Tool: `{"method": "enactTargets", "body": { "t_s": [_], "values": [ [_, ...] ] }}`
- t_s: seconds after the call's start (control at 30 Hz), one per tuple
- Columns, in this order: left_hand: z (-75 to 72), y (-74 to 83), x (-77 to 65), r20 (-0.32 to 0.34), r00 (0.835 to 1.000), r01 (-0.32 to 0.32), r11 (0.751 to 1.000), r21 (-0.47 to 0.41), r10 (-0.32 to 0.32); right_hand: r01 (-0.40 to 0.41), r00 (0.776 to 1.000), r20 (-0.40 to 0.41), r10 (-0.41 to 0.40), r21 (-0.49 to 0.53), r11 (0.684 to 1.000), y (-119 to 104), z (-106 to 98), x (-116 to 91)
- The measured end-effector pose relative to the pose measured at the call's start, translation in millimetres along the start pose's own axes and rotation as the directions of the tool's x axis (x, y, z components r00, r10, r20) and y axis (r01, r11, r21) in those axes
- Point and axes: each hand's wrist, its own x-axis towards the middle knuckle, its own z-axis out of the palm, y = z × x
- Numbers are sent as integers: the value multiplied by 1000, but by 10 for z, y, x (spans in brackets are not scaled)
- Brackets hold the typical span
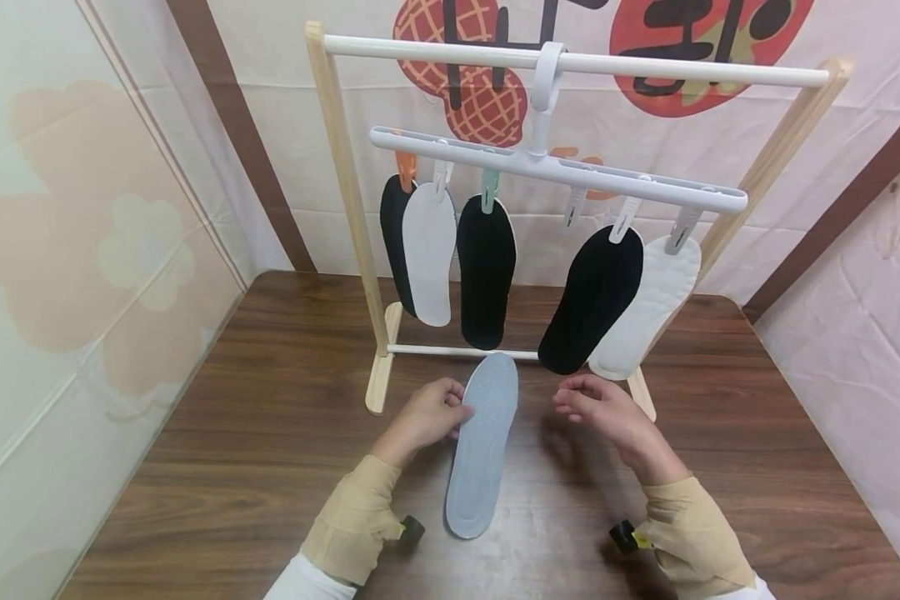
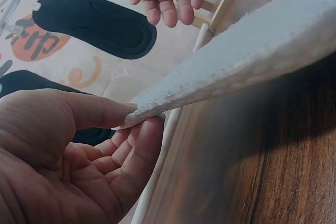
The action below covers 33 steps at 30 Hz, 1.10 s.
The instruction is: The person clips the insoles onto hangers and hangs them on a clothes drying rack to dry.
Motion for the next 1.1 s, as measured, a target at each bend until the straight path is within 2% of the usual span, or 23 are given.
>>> {"method": "enactTargets", "body": {
  "t_s": [0.17, 0.67, 1.1],
  "values": [
    [-7, 5, 8, 2, 1000, -9, 1000, 4, 9, 7, 1000, 5, -7, -12, 1000, -53, -8, -4],
    [6, 99, -29, -18, 999, -27, 1000, 0, 27, 71, 997, 13, -71, 46, 996, -161, -65, -21],
    [-21, 154, -15, -4, 998, -55, 998, -6, 55, 115, 993, -4, -115, 67, 991, -307, -56, -22]
  ]
}}
